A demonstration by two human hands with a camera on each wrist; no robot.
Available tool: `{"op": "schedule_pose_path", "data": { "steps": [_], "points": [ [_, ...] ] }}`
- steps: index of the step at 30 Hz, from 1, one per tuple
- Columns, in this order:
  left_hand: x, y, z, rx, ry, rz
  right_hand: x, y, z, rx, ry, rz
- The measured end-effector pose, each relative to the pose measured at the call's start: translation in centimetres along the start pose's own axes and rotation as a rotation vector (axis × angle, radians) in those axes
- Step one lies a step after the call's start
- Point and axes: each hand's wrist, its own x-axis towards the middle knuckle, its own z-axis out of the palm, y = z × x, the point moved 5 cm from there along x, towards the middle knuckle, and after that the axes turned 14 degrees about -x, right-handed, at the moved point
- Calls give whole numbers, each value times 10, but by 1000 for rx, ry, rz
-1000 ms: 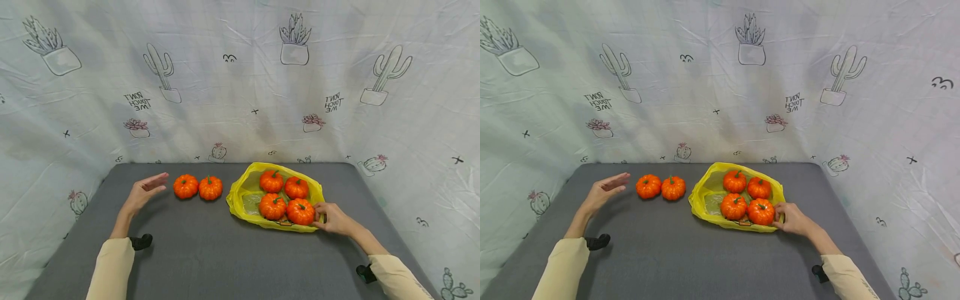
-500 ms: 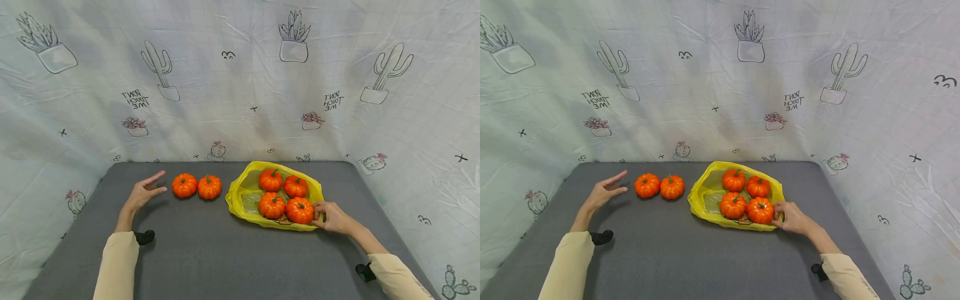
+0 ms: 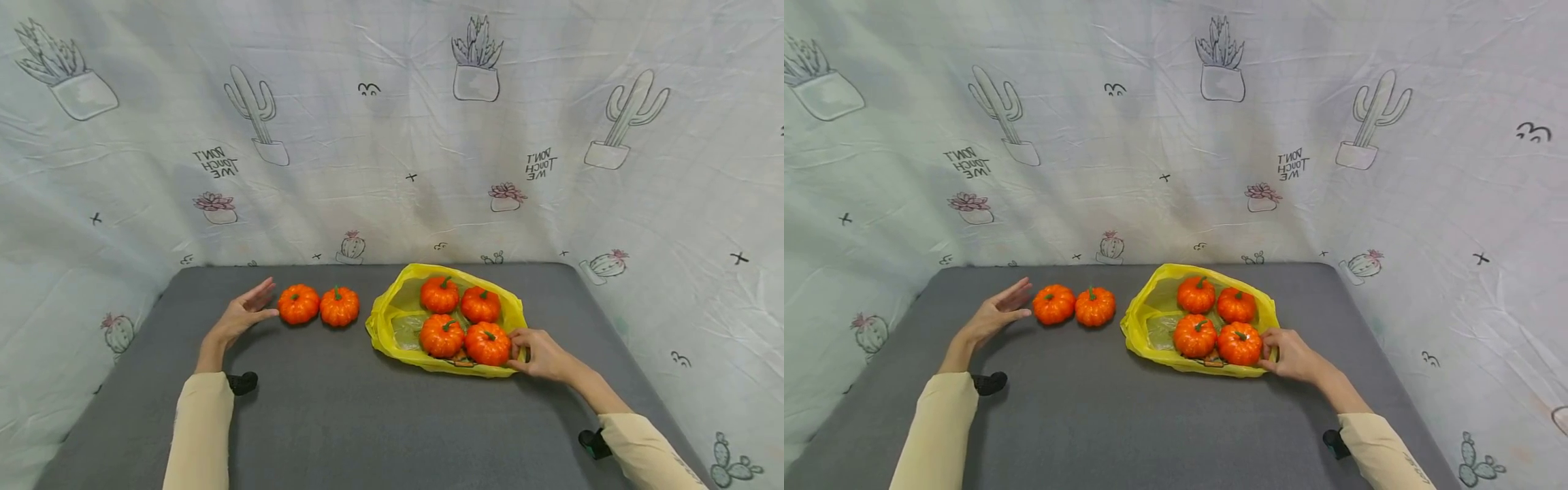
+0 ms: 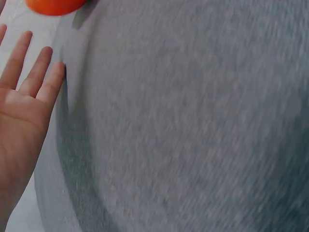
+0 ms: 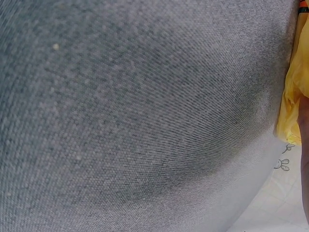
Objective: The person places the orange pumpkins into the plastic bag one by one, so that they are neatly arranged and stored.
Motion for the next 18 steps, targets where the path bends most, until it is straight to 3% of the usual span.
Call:
{"op": "schedule_pose_path", "data": {
  "steps": [10, 18],
  "points": [
    [16, -2, 17, -51, -45, 0, 1, -2, -2, 20, 19, -10],
    [23, 2, 30, -19, -83, 17, 0, -1, -2, 21, 19, -5]
  ]
}}
